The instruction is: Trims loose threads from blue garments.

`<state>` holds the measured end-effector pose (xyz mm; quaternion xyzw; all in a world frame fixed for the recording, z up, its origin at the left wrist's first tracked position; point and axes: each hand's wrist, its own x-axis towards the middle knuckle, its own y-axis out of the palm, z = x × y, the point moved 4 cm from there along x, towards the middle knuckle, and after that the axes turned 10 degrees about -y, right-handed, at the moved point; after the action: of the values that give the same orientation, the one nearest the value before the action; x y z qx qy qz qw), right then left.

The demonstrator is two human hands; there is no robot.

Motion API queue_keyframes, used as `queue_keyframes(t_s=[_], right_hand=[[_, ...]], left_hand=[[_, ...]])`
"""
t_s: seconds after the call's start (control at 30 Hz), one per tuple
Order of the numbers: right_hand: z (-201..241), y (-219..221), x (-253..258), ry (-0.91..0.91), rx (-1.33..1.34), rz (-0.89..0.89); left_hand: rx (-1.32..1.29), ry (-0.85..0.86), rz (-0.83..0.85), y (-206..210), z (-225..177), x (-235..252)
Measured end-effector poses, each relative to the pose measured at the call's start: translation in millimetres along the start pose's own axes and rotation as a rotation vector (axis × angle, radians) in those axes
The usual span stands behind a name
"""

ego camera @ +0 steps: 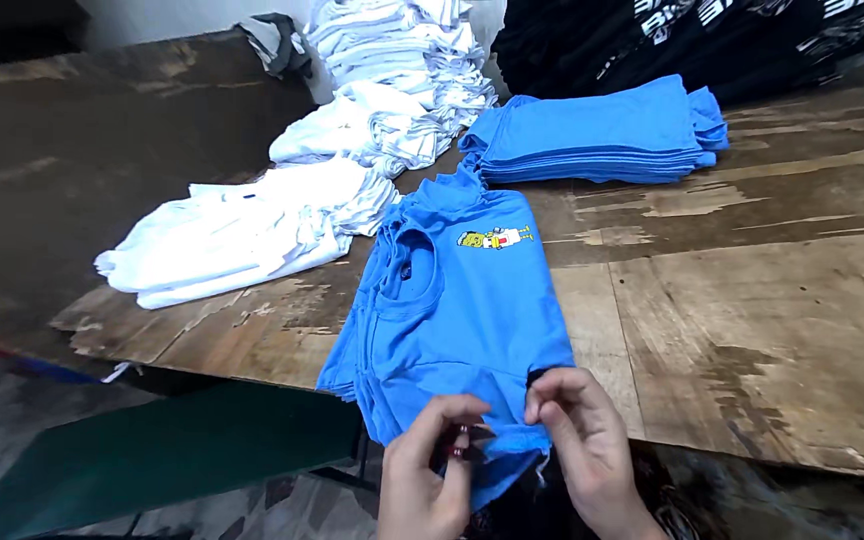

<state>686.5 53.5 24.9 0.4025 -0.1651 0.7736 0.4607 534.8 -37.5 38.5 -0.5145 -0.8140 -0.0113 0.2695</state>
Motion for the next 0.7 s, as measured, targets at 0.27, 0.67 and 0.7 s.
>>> queue_keyframes(t_s=[0.27,0.67,0.7], right_hand=[[38,-31,-24,-0.305,-0.536,-0.056],[49,-27,-43,-0.404,-0.616,0.089],[52,-29,-46,-0.391,-0.613,0.089]], left_hand=[[-0.138,-0.098,0.088,3,1,8],[0.144,-0.005,0.067,-20,-14,-12],[0.233,0.076,0.042,-21,-18,-17]])
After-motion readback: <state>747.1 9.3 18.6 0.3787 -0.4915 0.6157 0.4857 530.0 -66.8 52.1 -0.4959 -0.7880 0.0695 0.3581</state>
